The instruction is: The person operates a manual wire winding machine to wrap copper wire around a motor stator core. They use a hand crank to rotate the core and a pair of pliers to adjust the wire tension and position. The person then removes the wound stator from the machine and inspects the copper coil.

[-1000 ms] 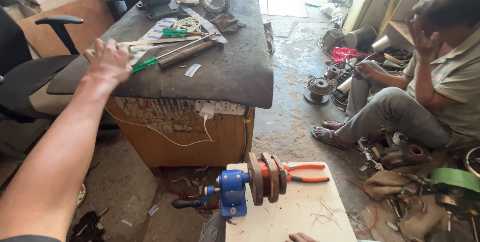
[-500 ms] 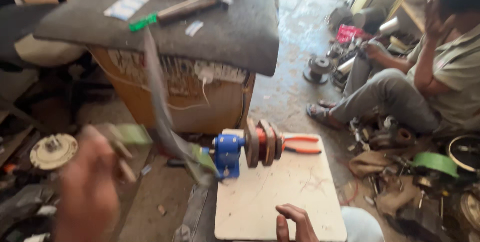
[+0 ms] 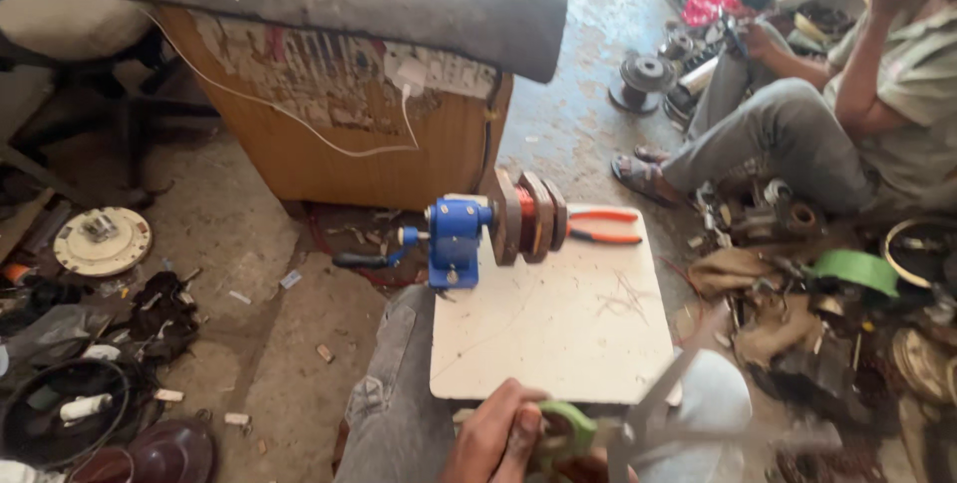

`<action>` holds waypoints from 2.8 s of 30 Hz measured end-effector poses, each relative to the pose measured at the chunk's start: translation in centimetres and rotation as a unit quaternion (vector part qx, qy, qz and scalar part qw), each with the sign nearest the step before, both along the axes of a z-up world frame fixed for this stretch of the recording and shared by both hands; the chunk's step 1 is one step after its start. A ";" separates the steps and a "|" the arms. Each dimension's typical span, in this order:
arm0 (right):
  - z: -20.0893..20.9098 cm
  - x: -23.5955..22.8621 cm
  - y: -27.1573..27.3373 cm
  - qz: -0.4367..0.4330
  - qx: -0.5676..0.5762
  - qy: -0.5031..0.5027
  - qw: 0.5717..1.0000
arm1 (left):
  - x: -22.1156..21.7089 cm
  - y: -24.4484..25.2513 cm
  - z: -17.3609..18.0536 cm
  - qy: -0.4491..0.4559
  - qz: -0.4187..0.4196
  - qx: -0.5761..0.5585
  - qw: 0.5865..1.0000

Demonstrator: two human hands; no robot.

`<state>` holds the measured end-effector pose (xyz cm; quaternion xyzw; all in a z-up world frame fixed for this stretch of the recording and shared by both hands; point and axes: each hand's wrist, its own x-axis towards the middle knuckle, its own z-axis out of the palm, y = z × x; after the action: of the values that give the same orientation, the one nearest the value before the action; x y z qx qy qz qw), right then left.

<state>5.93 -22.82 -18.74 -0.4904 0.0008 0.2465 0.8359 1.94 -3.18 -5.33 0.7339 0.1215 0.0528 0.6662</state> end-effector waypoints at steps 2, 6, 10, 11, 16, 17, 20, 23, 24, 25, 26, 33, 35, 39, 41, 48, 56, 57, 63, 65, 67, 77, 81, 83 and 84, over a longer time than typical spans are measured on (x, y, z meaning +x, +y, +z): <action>0.0 -0.5 -0.2 -0.030 0.002 0.012 0.999 | -0.1 -0.9 0.7 0.000 0.031 -0.016 0.999; 1.1 -1.3 -2.2 0.010 0.004 0.061 0.998 | -0.7 -1.7 1.0 -0.043 0.036 -0.042 0.998; 2.6 -2.0 -2.5 0.098 -0.068 -0.114 0.986 | -0.8 -2.3 0.6 -0.107 0.038 0.058 0.992; 3.1 -1.7 -2.7 0.117 -0.075 -0.104 0.985 | -0.8 -2.2 0.9 -0.119 0.038 0.075 0.989; 3.6 -1.8 -1.9 0.102 -0.101 -0.129 0.981 | -1.8 -0.7 5.3 -0.176 0.063 0.199 0.962; 3.3 -1.6 -1.4 0.078 -0.104 -0.157 0.979 | -1.6 -0.2 6.5 -0.184 0.091 0.245 0.947; 3.6 -2.8 -0.9 -0.019 -0.149 -0.128 0.980 | -1.1 2.0 9.6 -0.198 0.173 0.381 0.886; 4.7 -2.4 -0.4 0.005 -0.213 -0.144 0.966 | 0.3 4.7 10.7 -0.014 0.160 0.249 0.955; 5.2 -1.9 -0.4 0.033 -0.236 -0.167 0.957 | 0.6 5.2 10.5 0.078 0.133 0.149 0.977; 5.7 -1.2 -0.3 0.078 -0.272 -0.195 0.939 | 0.5 5.6 10.3 0.037 0.149 0.177 0.972; 6.2 -0.7 -0.3 0.120 -0.308 -0.219 0.918 | 0.3 5.8 10.0 -0.003 0.161 0.204 0.966; 8.7 0.6 2.4 0.286 -0.332 -0.183 0.880 | -0.4 6.2 8.8 -0.005 0.198 0.196 0.961; 9.7 0.9 3.7 0.289 -0.331 -0.158 0.884 | -0.2 6.3 8.6 -0.019 0.205 0.203 0.957; 11.5 2.1 5.9 0.290 -0.281 -0.137 0.905 | -0.3 6.4 8.1 -0.015 0.209 0.215 0.954; 11.9 2.7 6.8 0.297 -0.276 -0.125 0.906 | -0.2 6.5 7.9 -0.025 0.215 0.203 0.955; 12.0 3.6 8.0 0.290 -0.315 -0.102 0.898 | -0.1 6.9 8.0 -0.013 0.211 0.192 0.958; 10.7 3.0 5.2 0.256 -0.345 -0.119 0.895 | -1.8 6.4 5.1 -0.012 0.181 0.115 0.977; 10.6 3.3 4.1 0.252 -0.354 -0.133 0.891 | -2.6 6.0 3.5 -0.019 0.161 0.088 0.983; 14.5 6.9 0.2 0.247 -0.675 -0.217 0.661 | -5.3 -0.7 -13.7 0.044 -0.059 -0.078 0.994; 16.4 7.8 0.8 0.258 -0.723 -0.241 0.594 | -4.9 0.4 -19.0 0.163 -0.018 -0.240 0.957; 17.7 8.1 1.9 0.253 -0.725 -0.305 0.563 | -6.1 3.2 -17.4 0.211 0.027 -0.288 0.934; 18.0 9.0 5.6 0.237 -0.542 -0.542 0.597 | -13.2 17.0 -13.6 0.299 -0.123 0.150 0.934; 18.2 9.4 4.8 0.223 -0.486 -0.559 0.634 | -12.6 21.1 -6.0 0.280 -0.178 0.288 0.898; 18.1 10.1 4.7 0.261 -0.478 -0.496 0.676 | -10.5 21.4 -1.9 0.194 -0.157 0.336 0.908; 18.0 10.9 4.6 0.280 -0.472 -0.467 0.694 | -9.0 21.1 0.1 0.136 -0.135 0.355 0.915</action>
<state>16.85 -18.22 -0.74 -0.8498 -0.4106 0.1753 0.2802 -7.08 17.94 -5.19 0.9318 0.0840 -0.0978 0.3393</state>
